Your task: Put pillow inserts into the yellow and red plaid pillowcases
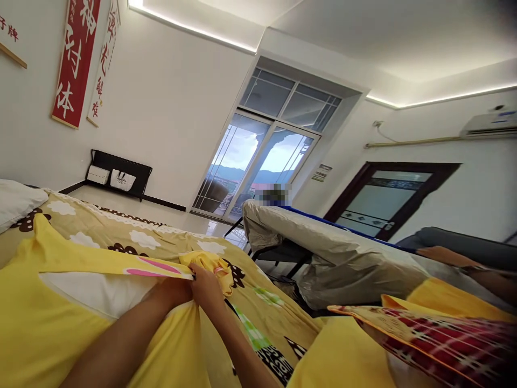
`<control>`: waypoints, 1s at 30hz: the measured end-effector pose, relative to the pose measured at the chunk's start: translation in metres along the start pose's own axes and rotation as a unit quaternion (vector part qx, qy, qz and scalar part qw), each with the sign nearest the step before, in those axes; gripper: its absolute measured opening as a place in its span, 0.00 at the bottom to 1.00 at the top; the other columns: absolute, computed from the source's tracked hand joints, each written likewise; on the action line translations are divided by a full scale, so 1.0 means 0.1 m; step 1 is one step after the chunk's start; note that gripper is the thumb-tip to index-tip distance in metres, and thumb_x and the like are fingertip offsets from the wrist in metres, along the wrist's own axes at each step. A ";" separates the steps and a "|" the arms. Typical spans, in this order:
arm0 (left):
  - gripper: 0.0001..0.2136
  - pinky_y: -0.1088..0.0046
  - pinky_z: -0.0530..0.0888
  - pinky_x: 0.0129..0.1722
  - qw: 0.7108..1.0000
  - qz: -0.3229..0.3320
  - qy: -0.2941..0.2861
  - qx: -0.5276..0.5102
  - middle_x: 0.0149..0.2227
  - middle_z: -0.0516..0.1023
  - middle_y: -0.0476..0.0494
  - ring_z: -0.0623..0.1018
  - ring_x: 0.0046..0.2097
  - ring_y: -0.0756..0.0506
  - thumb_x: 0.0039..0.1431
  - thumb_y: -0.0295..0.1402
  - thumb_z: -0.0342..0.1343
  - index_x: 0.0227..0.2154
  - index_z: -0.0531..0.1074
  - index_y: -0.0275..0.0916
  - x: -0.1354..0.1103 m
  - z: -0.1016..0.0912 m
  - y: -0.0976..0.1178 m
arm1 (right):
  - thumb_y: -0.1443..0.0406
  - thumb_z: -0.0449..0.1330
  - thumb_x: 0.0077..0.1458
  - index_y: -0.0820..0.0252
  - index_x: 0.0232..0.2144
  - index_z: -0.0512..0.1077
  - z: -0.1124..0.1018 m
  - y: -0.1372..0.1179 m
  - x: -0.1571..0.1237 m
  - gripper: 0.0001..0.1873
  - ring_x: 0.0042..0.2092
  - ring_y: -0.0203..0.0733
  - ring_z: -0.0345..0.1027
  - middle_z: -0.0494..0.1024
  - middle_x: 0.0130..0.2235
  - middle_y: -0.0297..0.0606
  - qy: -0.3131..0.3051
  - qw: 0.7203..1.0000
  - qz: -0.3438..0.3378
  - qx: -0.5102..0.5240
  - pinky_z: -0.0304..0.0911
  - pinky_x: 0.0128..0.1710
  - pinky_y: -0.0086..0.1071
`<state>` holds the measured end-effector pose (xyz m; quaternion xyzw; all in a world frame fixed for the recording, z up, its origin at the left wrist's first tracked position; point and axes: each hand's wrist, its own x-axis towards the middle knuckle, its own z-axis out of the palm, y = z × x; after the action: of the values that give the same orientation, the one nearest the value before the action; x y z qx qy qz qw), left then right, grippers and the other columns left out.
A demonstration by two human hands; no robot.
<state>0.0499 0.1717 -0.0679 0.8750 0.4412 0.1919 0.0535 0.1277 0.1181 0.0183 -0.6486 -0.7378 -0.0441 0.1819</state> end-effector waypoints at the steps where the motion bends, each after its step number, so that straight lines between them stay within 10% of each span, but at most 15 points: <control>1: 0.23 0.63 0.58 0.62 1.000 -0.008 -0.014 -0.001 0.63 0.61 0.37 0.63 0.62 0.41 0.65 0.29 0.36 0.62 0.56 0.34 0.06 0.00 0.03 | 0.77 0.50 0.44 0.63 0.37 0.77 0.02 0.02 0.05 0.21 0.40 0.43 0.69 0.80 0.37 0.44 0.006 0.999 0.000 0.040 0.53 0.35 0.29; 15: 0.30 0.50 0.45 0.65 0.979 -0.108 -0.170 -0.025 0.67 0.52 0.37 0.50 0.68 0.40 0.57 0.36 0.48 0.63 0.55 0.38 0.02 0.66 -0.09 | 0.75 0.53 0.40 0.63 0.27 0.78 0.14 0.37 0.21 0.15 0.28 0.36 0.62 0.74 0.24 0.37 0.038 0.993 0.049 0.098 0.50 0.29 0.27; 30: 0.29 0.51 0.44 0.64 0.979 -0.093 -0.180 0.001 0.65 0.56 0.31 0.54 0.66 0.38 0.60 0.40 0.45 0.63 0.55 0.34 0.02 0.65 -0.17 | 0.75 0.53 0.41 0.65 0.32 0.78 0.15 0.30 0.21 0.17 0.27 0.35 0.59 0.73 0.24 0.36 0.028 0.994 0.050 0.092 0.48 0.28 0.27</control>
<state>0.0629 0.1884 -0.1318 0.8505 0.5039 0.0250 0.1489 0.1518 0.1470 0.0063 -0.6635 -0.7000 0.0151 0.2637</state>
